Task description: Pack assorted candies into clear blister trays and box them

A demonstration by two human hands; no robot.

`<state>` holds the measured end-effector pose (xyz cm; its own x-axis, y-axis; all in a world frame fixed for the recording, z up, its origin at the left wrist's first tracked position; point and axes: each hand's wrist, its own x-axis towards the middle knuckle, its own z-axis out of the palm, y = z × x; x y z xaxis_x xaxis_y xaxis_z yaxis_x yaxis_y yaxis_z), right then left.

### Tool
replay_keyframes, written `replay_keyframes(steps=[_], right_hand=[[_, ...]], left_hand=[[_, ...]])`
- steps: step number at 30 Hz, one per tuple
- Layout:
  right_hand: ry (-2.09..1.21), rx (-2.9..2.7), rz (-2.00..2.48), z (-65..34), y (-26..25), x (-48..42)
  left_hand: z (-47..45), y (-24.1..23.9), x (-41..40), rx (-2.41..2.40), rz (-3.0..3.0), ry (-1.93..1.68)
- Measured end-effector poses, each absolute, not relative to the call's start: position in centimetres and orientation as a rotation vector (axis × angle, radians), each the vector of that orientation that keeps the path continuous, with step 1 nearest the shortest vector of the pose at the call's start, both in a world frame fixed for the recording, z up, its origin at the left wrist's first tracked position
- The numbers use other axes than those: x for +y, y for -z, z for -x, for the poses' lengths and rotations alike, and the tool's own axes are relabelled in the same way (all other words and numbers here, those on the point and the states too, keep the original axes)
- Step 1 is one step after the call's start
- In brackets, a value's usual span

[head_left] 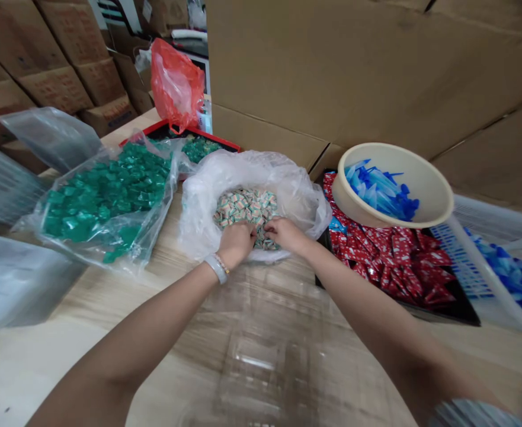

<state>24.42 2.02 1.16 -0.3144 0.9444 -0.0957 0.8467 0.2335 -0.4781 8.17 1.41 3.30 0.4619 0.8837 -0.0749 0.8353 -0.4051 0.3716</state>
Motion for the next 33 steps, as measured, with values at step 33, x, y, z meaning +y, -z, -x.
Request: replay_keyframes(steps=[33], right_hand=[[-0.517, -2.084, 1.884, -22.1, -1.0, -0.2]], left_hand=[[-7.5, -2.0, 1.0, 1.435, -2.361, -0.319]])
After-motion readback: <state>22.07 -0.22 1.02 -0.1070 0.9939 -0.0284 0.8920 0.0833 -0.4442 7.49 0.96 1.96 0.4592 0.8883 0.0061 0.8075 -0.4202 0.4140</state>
